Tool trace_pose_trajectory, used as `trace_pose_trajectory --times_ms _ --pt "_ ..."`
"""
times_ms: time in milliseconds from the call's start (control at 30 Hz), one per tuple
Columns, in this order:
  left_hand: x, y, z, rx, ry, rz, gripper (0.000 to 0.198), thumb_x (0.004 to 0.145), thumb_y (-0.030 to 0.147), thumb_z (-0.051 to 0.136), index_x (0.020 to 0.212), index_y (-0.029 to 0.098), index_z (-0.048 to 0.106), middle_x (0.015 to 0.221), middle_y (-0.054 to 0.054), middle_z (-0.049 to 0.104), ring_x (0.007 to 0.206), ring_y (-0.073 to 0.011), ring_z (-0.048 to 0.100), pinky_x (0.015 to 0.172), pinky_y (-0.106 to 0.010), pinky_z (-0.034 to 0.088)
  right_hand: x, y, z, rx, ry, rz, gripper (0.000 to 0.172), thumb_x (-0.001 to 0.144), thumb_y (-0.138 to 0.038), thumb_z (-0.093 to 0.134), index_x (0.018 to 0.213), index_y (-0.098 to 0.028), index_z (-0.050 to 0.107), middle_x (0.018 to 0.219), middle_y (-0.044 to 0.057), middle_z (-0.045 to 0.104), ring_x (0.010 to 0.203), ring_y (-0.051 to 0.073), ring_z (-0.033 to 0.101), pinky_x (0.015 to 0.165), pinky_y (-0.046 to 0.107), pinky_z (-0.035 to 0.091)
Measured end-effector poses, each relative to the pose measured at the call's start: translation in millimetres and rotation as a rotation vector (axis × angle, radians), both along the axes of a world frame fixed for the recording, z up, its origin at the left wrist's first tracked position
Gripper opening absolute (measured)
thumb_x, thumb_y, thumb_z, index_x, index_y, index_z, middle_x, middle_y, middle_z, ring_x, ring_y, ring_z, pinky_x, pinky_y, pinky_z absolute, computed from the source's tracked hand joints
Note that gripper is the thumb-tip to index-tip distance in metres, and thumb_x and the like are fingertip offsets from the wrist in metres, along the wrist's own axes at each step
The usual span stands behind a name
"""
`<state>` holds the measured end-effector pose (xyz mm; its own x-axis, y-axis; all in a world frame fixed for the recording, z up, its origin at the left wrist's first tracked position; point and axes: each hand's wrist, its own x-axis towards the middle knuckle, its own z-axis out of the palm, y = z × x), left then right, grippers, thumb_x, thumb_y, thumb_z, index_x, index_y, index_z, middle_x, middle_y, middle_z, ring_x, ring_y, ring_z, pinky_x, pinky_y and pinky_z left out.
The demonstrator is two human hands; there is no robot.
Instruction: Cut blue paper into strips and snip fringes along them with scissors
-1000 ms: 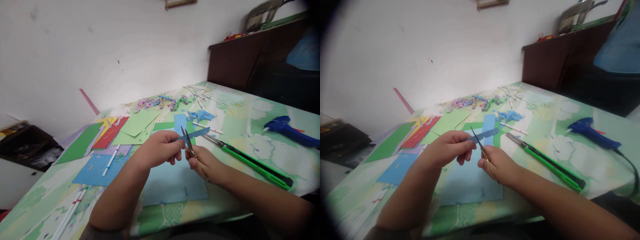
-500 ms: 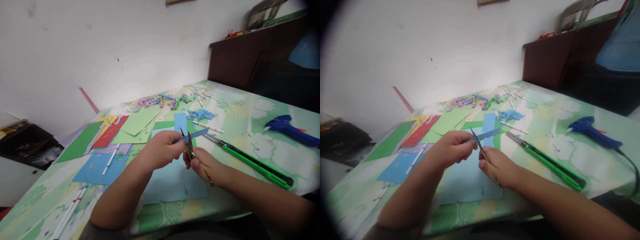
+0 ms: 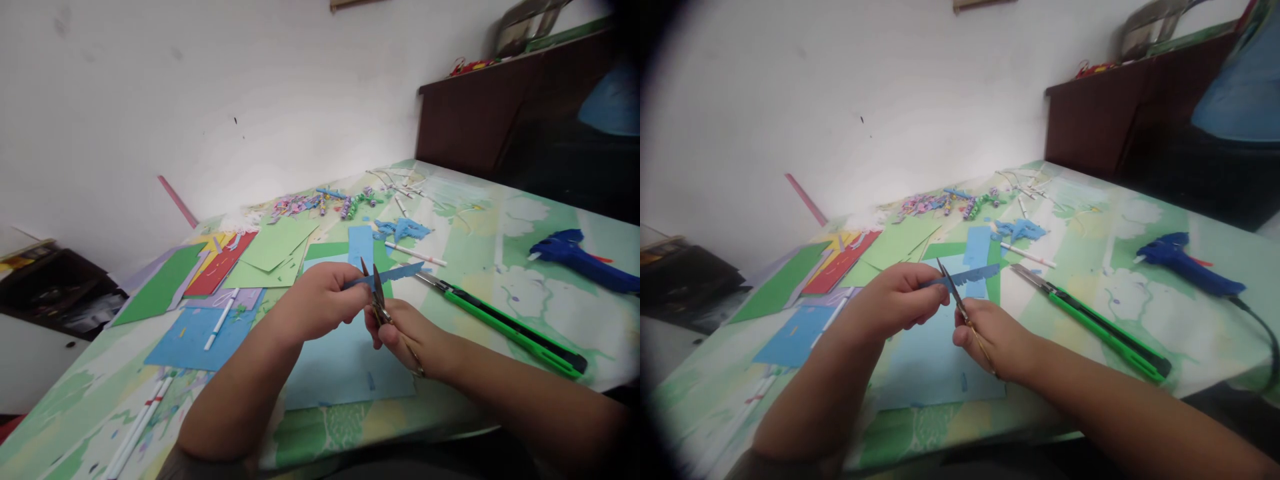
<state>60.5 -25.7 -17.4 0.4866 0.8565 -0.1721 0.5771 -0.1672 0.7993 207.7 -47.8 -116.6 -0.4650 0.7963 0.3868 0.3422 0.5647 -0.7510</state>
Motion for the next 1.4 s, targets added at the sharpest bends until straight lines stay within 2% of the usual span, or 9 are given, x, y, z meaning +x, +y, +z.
trace_pose_trajectory --times_ms 267,467,633,800,1133,1233,1400 --pt "-1.2 1.9 -0.4 -0.047 -0.052 -0.018 0.015 0.069 0.026 0.043 0.062 0.016 0.051 0.041 0.007 0.042 0.034 -0.0040 0.034 0.036 -0.017 0.028 -1.0 1.1 1.0 -0.040 0.001 -0.085 0.064 0.069 -0.075 0.011 0.063 -0.018 0.039 0.058 0.000 0.043 0.053 0.012 0.040 0.049 0.025 0.034" --pt "-2.6 1.0 3.2 0.128 0.028 -0.006 0.024 0.072 0.029 0.043 0.051 0.016 0.044 0.043 0.006 0.043 0.039 -0.0044 0.035 0.039 -0.017 0.028 -1.0 -1.2 4.3 0.030 -0.031 -0.067 0.063 0.073 -0.071 0.010 0.071 -0.017 0.042 0.064 0.003 0.045 0.056 0.014 0.041 0.051 0.028 0.036" --pt "-1.3 -0.2 0.1 0.187 0.031 -0.106 0.022 0.073 0.025 0.040 0.058 0.017 0.054 0.050 0.004 0.051 0.049 -0.0072 0.044 0.047 -0.018 0.034 -0.7 -1.4 3.8 0.043 -0.020 -0.065 0.063 0.074 -0.070 0.010 0.070 -0.017 0.043 0.063 0.004 0.046 0.056 0.014 0.041 0.051 0.029 0.036" --pt "-0.9 -1.1 0.0 0.155 -0.029 -0.153 0.023 0.073 0.020 0.039 0.059 0.017 0.057 0.056 0.004 0.057 0.052 -0.0064 0.046 0.050 -0.016 0.035 0.0 -0.4 0.3 0.039 -0.023 -0.064 0.063 0.073 -0.070 0.008 0.067 -0.017 0.042 0.063 0.004 0.047 0.057 0.014 0.042 0.053 0.029 0.036" --pt "0.6 0.0 0.5 -0.043 -0.107 -0.086 0.014 0.068 0.019 0.043 0.058 0.016 0.053 0.042 0.008 0.042 0.038 -0.0028 0.034 0.037 -0.014 0.027 -3.0 -1.9 0.5 0.015 0.010 -0.095 0.060 0.072 -0.071 0.015 0.061 -0.018 0.039 0.058 0.000 0.041 0.054 0.012 0.040 0.050 0.026 0.034" --pt "0.9 0.6 0.0 -0.093 -0.123 -0.069 0.013 0.069 0.021 0.044 0.060 0.016 0.052 0.041 0.008 0.041 0.036 -0.0025 0.033 0.036 -0.015 0.027 -3.3 -1.0 1.9 0.029 0.035 -0.095 0.057 0.074 -0.069 0.017 0.061 -0.018 0.039 0.058 -0.001 0.040 0.054 0.011 0.039 0.050 0.025 0.033" --pt "0.4 1.0 -0.3 -0.070 -0.108 -0.068 0.016 0.072 0.024 0.043 0.062 0.015 0.052 0.044 0.006 0.045 0.036 -0.0035 0.038 0.037 -0.016 0.031 -3.0 0.8 1.7 0.027 0.044 -0.103 0.053 0.076 -0.066 0.020 0.062 -0.018 0.039 0.059 -0.001 0.042 0.054 0.011 0.039 0.050 0.024 0.034"
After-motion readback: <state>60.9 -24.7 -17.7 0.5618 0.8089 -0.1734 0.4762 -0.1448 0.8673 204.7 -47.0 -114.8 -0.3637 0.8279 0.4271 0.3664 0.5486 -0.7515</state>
